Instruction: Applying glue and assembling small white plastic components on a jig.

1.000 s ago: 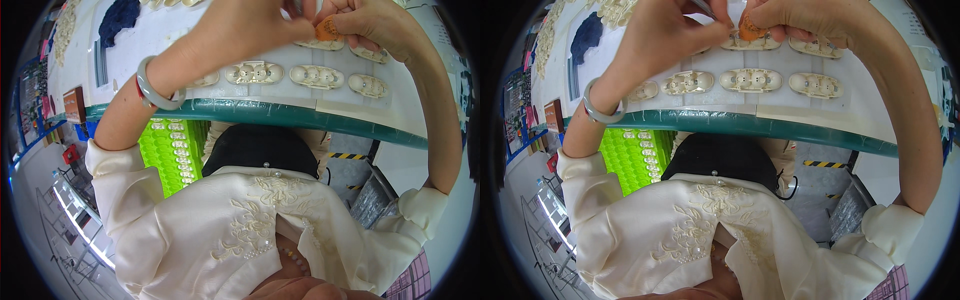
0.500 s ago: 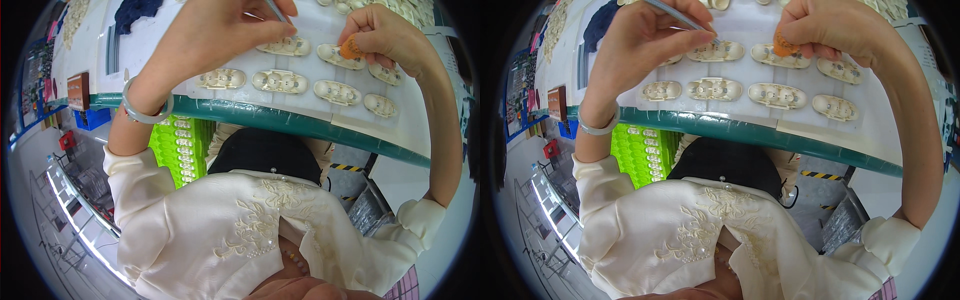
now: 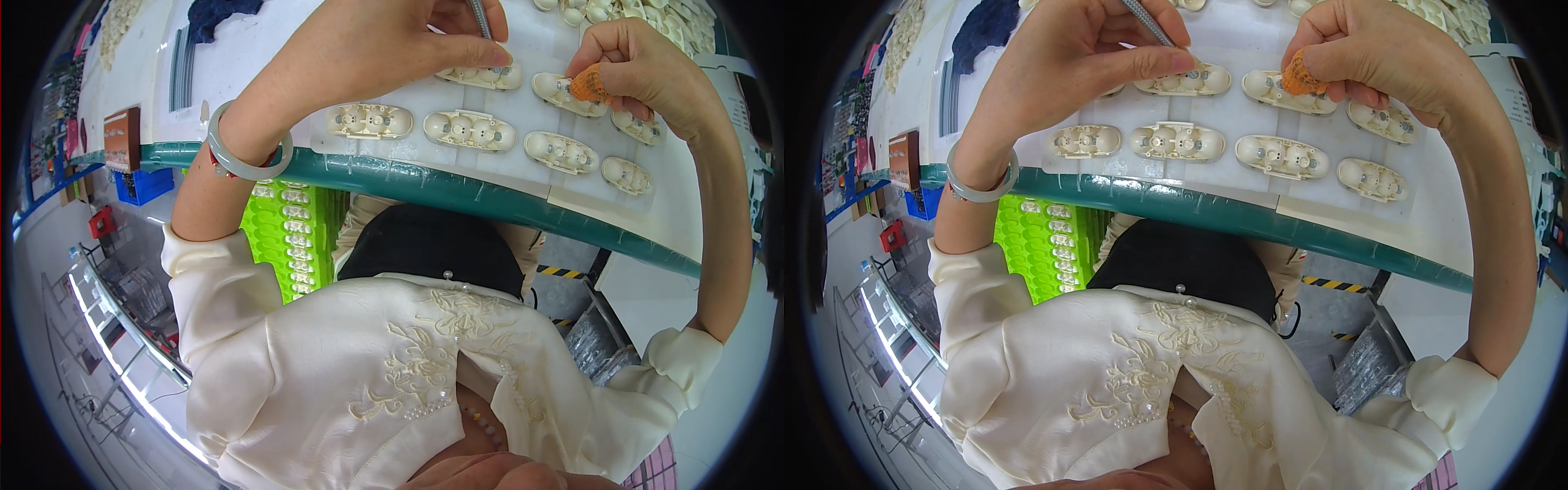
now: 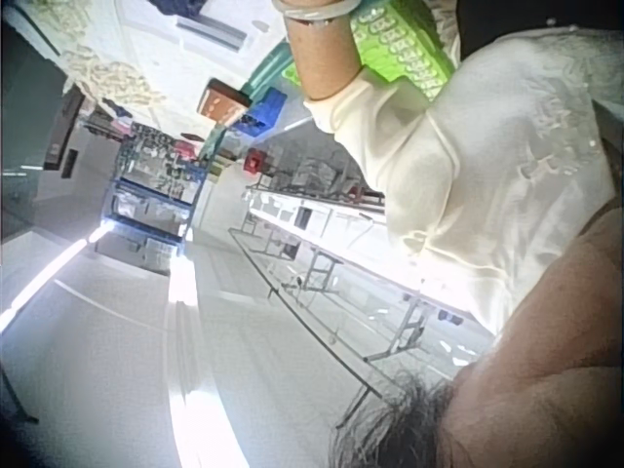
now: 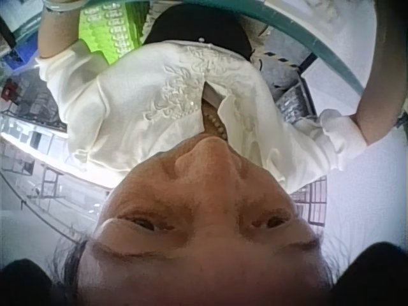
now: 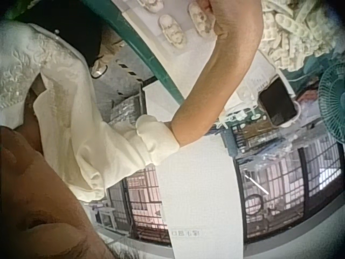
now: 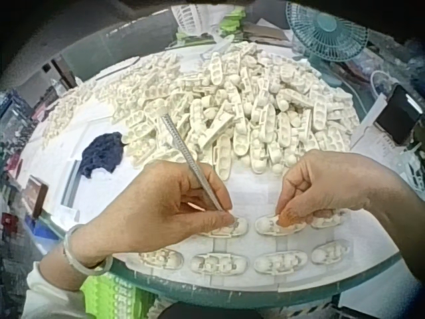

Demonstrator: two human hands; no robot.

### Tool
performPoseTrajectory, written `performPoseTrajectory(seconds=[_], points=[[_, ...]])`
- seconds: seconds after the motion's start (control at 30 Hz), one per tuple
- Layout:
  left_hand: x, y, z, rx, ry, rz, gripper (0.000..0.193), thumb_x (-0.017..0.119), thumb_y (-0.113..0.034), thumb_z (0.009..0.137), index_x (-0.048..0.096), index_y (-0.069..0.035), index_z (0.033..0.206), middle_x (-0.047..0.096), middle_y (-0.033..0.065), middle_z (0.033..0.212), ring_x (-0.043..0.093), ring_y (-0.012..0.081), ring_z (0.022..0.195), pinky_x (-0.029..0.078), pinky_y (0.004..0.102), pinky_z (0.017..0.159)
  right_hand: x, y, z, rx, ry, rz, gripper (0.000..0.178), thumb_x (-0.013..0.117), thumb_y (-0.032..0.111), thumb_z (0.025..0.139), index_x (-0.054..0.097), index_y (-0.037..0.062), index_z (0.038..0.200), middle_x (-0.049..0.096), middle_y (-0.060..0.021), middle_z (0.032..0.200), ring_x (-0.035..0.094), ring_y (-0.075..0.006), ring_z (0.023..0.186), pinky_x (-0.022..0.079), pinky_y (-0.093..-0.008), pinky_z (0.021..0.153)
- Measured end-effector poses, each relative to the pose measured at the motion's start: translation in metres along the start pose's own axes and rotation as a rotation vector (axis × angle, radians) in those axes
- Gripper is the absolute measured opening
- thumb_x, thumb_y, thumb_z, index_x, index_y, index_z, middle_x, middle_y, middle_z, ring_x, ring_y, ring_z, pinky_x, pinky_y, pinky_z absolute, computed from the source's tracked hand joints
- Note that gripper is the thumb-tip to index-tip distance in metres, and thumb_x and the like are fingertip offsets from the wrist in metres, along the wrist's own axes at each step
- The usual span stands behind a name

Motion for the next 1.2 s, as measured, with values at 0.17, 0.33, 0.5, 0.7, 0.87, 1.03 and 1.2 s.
performPoseTrajectory(seconds=[0.17, 0.33, 0.5, 0.7, 0.87, 1.03, 1.2], points=[[0.004, -0.007, 0.001, 0.097, -0.070, 0.186, 0.011, 0.069, -0.002, 0.076, 0.059, 0.002, 0.079, 0.064, 0.0082, 0.071, 0.062, 0.0101, 0.067, 0.050, 0.0209, 0.058, -0.001, -0.004, -0.002, -0.015, -0.026, 0.012, 0.019, 0.053, 0.004, 0.067, 0.065, 0.0011, 0.081, 0.055, -0.0047, 0.053, 0.042, -0.0018, 0.034, 0.029, -0.0147, 0.029], [0.008, -0.012, 0.001, 0.181, -0.135, 0.313, 0.012, 0.069, -0.002, 0.073, 0.059, 0.002, 0.077, 0.063, 0.0099, 0.067, 0.063, 0.0116, 0.062, 0.052, 0.0226, 0.056, -0.002, 0.007, -0.011, -0.129, -0.106, 0.028, 0.016, 0.054, 0.006, 0.073, 0.065, 0.0008, 0.083, 0.056, -0.0039, 0.055, 0.041, -0.0008, 0.033, 0.029, -0.0141, 0.030], [0.009, -0.010, 0.001, 0.188, -0.144, 0.340, 0.011, 0.069, 0.000, 0.071, 0.059, 0.002, 0.075, 0.063, 0.0091, 0.067, 0.062, 0.0117, 0.061, 0.052, 0.0226, 0.055, 0.024, 0.055, -0.005, -0.038, 0.073, 0.162, 0.014, 0.058, 0.004, 0.080, 0.065, -0.0045, 0.088, 0.055, -0.0038, 0.056, 0.047, -0.0071, 0.042, 0.035, -0.0204, 0.039], [0.004, -0.003, -0.002, 0.217, -0.134, 0.332, 0.013, 0.071, 0.001, 0.069, 0.059, 0.002, 0.075, 0.061, 0.0062, 0.067, 0.058, 0.0085, 0.059, 0.048, 0.0200, 0.054, 0.031, 0.055, 0.000, -0.027, 0.117, 0.201, 0.012, 0.059, 0.005, 0.084, 0.064, -0.0056, 0.085, 0.054, -0.0037, 0.056, 0.047, -0.0083, 0.044, 0.036, -0.0209, 0.040], [-0.001, 0.003, -0.003, 0.177, -0.124, 0.120, 0.011, 0.070, 0.002, 0.071, 0.060, 0.002, 0.076, 0.062, 0.0047, 0.069, 0.056, 0.0060, 0.061, 0.046, 0.0193, 0.053, 0.031, 0.049, 0.003, 0.036, 0.140, 0.292, 0.013, 0.061, 0.007, 0.085, 0.064, -0.0053, 0.086, 0.055, -0.0035, 0.057, 0.047, -0.0076, 0.042, 0.035, -0.0207, 0.038], [-0.003, 0.005, -0.002, 0.131, -0.097, 0.042, 0.009, 0.069, 0.003, 0.072, 0.061, 0.002, 0.077, 0.063, 0.0060, 0.071, 0.057, 0.0063, 0.062, 0.047, 0.0188, 0.054, 0.030, 0.055, -0.001, 0.102, 0.123, 0.191, 0.014, 0.060, 0.006, 0.085, 0.065, -0.0057, 0.091, 0.055, -0.0034, 0.058, 0.047, -0.0076, 0.043, 0.035, -0.0203, 0.039], [-0.002, 0.007, -0.002, 0.183, -0.085, 0.001, 0.007, 0.068, 0.003, 0.074, 0.063, 0.003, 0.079, 0.065, 0.0070, 0.073, 0.059, 0.0072, 0.064, 0.049, 0.0184, 0.055, 0.029, 0.050, 0.000, 0.090, 0.137, 0.211, 0.015, 0.059, 0.005, 0.085, 0.065, -0.0062, 0.093, 0.056, -0.0044, 0.060, 0.047, -0.0079, 0.043, 0.036, -0.0202, 0.039]])
Point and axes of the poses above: each hand's wrist, its own z-axis towards the middle knuckle, its own x-axis out of the palm, y = z × x, the point moved 4 cm from there along z, towards the middle knuckle
